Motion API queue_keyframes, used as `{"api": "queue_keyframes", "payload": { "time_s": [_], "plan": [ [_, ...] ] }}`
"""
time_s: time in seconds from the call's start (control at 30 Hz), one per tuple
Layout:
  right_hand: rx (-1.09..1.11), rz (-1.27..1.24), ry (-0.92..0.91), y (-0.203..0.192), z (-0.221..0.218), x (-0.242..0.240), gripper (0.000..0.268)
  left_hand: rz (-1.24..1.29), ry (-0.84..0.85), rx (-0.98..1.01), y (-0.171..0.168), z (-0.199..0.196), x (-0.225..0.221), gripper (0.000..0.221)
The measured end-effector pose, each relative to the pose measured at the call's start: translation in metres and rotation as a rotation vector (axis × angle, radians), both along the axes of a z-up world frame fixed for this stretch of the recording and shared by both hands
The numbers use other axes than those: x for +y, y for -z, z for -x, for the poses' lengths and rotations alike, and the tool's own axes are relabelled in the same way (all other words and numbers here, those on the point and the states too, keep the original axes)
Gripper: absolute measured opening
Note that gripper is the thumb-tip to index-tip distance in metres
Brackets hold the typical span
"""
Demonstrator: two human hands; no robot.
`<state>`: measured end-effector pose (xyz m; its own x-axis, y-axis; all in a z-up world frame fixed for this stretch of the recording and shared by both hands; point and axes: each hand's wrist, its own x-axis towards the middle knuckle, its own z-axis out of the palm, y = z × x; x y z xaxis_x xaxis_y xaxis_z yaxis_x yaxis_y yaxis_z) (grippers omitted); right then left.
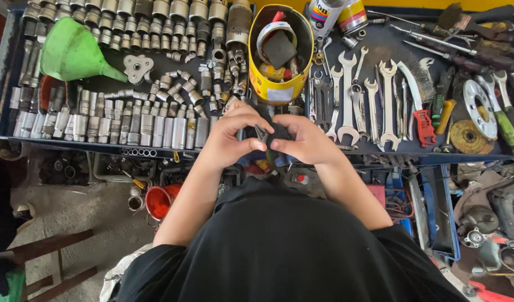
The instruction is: Cleaning pliers and a wheel spacer using a black rag in an automotive workshop.
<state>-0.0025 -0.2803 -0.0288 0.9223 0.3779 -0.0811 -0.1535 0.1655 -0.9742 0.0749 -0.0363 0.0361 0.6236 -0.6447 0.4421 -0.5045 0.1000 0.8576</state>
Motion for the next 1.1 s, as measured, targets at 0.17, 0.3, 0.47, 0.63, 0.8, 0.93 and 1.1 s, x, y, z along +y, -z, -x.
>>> {"api": "queue_keyframes", "payload": {
  "time_s": [0.17, 0.3, 0.47, 0.63, 0.8, 0.93, 1.1],
  "plan": [
    [-0.045, -0.261, 0.075, -0.016, 0.004, 0.032, 0.060, 0.116, 0.047, 0.015, 0.026, -0.003, -0.005, 0.044],
    [-0.007, -0.416, 0.287, -0.018, 0.004, 0.040, 0.068, 0.330, 0.291, 0.594, 0.025, 0.004, -0.020, 0.084],
    [0.036, -0.545, 0.408, -0.018, 0.001, 0.034, 0.048, 0.329, 0.291, 0.769, 0.072, 0.017, -0.025, 0.092],
    [-0.031, -0.410, 0.507, 0.002, 0.003, 0.036, 0.038, 0.398, 0.018, 0.806, 0.099, 0.010, -0.028, 0.057],
    [-0.191, -0.179, 0.628, -0.020, 0.003, 0.037, 0.050, 0.111, -0.169, 0.382, 0.082, 0.001, -0.013, 0.013],
    [-0.241, -0.055, 0.718, -0.065, 0.005, 0.043, 0.062, 0.119, 0.006, 0.639, 0.004, 0.008, -0.006, 0.051],
    [-0.070, -0.122, 0.672, -0.005, 0.006, 0.023, 0.042, -0.262, 0.013, 0.269, -0.034, 0.009, 0.006, 0.048]
  ]
}}
